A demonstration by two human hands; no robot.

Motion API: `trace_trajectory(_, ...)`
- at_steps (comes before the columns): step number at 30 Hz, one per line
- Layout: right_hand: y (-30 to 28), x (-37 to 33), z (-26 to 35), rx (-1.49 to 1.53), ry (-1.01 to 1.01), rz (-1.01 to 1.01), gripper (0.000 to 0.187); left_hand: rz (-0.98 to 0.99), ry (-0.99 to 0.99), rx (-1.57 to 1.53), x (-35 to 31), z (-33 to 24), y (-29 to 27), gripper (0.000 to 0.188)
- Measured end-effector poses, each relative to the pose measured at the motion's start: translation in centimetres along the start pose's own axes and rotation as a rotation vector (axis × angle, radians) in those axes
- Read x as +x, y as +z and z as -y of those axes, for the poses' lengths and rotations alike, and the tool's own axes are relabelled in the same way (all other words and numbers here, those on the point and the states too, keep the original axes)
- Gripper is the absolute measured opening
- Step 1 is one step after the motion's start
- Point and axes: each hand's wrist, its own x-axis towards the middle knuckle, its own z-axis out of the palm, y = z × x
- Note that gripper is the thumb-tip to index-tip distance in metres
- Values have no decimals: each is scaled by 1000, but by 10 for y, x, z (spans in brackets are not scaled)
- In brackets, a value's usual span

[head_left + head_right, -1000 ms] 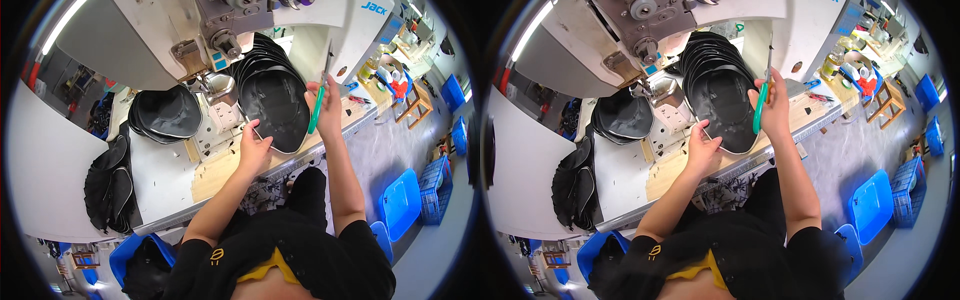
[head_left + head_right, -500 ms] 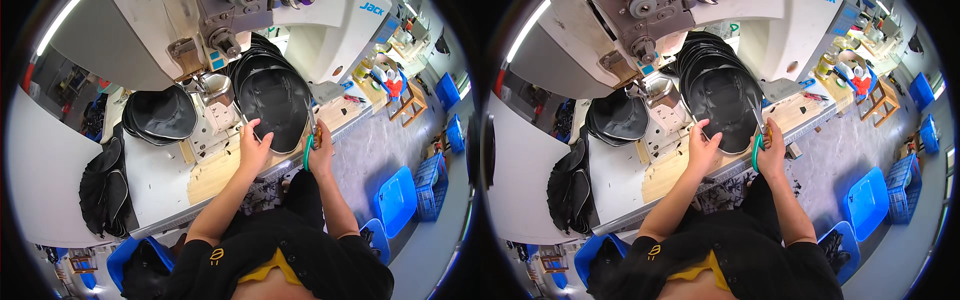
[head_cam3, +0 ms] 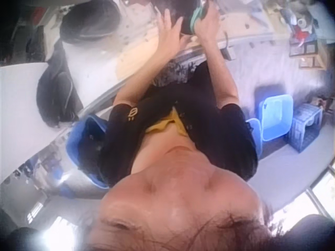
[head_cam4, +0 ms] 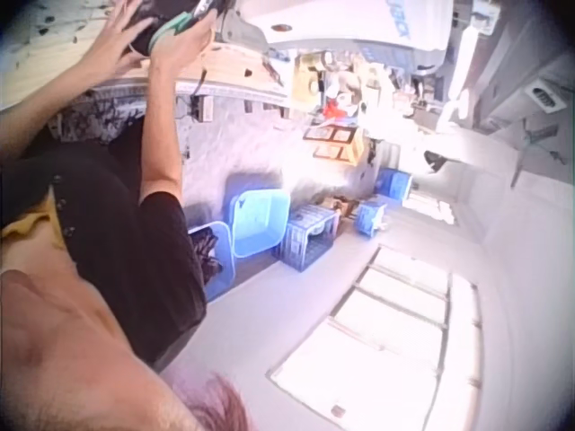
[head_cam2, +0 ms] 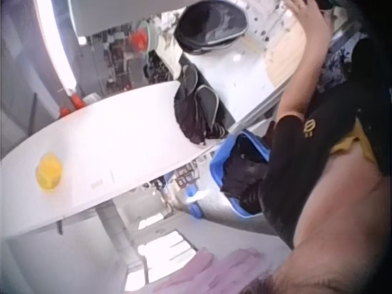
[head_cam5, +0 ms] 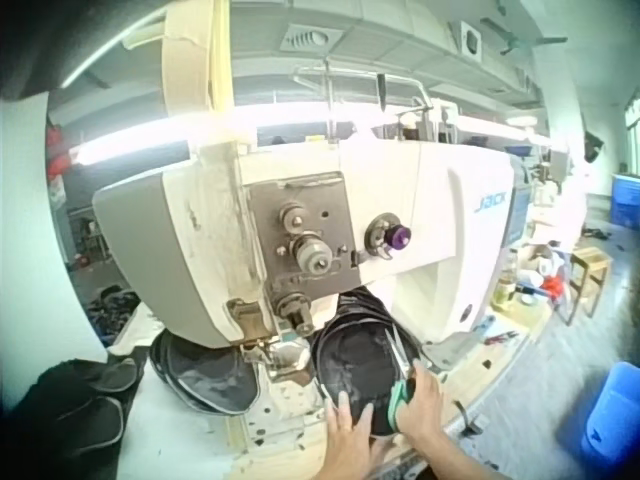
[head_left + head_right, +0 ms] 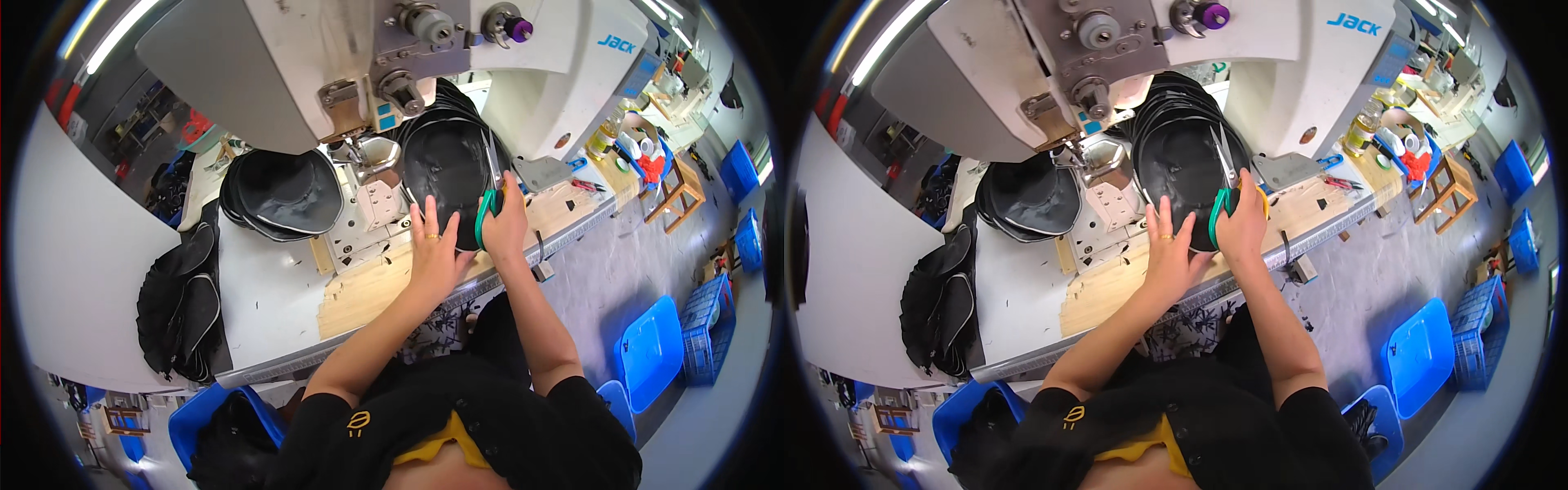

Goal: The person uses green-handled scissors to trim excess black fabric from the edges of several shoe parts. They pick up each part from a stack, cut the material, and place the finished piece onto a sewing machine table. The process is repeated for multiple items throughout the clip.

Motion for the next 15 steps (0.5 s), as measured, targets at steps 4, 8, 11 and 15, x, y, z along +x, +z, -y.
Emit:
trace_trajectory(4, 27, 29, 1, -123, -116, -54, 55, 15, -95, 109, 20, -8, -5, 75)
trace_trajectory(8, 47, 48, -4, -223, -176, -65, 55, -62, -132, 135, 30, -4, 6, 78)
trace_trajectory(11, 57, 57, -5, -312, -154, -42, 56, -110, -147, 125, 34, 4, 14, 81)
trace_trajectory(15, 67, 63, -6, -320, -175, -24, 57, -105, -179, 51, 32, 3, 7, 83)
